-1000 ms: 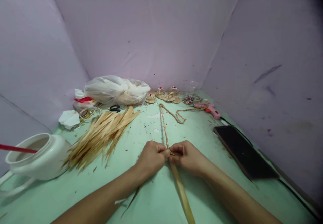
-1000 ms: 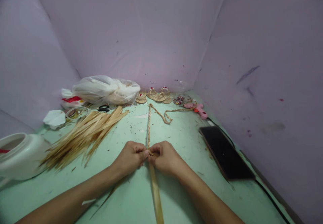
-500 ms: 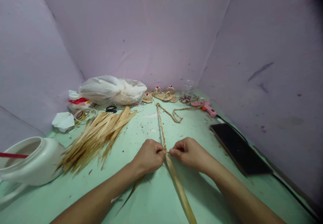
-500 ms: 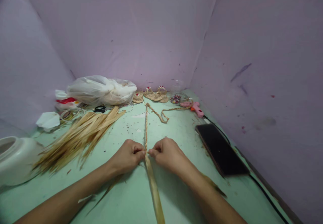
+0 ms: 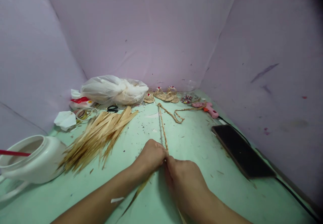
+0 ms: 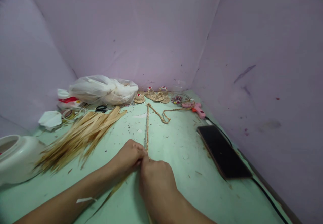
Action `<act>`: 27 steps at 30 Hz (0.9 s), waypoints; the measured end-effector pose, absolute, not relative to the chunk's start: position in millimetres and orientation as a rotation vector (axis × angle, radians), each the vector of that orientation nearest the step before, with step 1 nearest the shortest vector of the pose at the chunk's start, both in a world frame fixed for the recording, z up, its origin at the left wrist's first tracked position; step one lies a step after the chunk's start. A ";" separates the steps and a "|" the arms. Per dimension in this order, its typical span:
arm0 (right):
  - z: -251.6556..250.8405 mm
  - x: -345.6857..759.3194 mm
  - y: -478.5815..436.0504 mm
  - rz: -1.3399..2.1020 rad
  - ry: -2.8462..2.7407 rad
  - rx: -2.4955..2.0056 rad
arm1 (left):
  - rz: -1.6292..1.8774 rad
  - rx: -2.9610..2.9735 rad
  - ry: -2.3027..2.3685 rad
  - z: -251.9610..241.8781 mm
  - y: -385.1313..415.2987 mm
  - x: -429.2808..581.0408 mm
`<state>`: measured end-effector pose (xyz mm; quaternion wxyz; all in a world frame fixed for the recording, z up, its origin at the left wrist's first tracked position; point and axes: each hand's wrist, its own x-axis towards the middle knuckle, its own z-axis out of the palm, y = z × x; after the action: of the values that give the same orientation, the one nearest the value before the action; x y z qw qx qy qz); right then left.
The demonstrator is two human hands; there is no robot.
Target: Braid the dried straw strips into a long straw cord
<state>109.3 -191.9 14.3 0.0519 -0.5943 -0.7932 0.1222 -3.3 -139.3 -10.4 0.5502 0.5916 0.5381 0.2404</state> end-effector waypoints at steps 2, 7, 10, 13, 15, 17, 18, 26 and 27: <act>14.0 107.9 -194.7 0.316 -2.520 -1.764 | 0.554 1.436 1.259 -7.8 -138.5 -4.4; 21.8 119.8 -189.5 0.542 -2.491 -1.559 | 0.483 1.549 1.184 3.7 -134.7 -12.5; 26.8 130.8 -175.2 0.853 -2.028 -1.543 | 0.478 1.550 1.128 10.0 -132.5 -17.4; 26.9 135.6 -160.4 1.196 -1.422 -1.449 | 0.522 1.513 1.043 12.3 -131.2 -19.2; 24.7 134.7 -155.2 1.592 -1.154 -1.320 | 0.544 1.505 1.005 11.7 -130.9 -19.3; 21.5 132.2 -153.7 1.871 -1.056 -1.262 | 0.539 1.519 0.992 10.5 -131.0 -19.1; 19.6 131.1 -153.6 1.908 -1.080 -1.284 | 0.528 1.532 0.995 9.9 -131.3 -19.0; 1.6 129.1 -147.8 1.431 -1.417 -1.503 | 0.396 1.751 1.167 11.0 -135.0 -16.1; -0.3 128.7 -147.3 1.429 -1.424 -1.498 | 0.374 1.806 1.238 12.7 -136.6 -15.3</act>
<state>128.7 -147.3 -0.3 0.3093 -0.5670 -0.5390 0.5407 -15.3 -136.6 12.7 0.4441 0.7284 0.4994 0.1509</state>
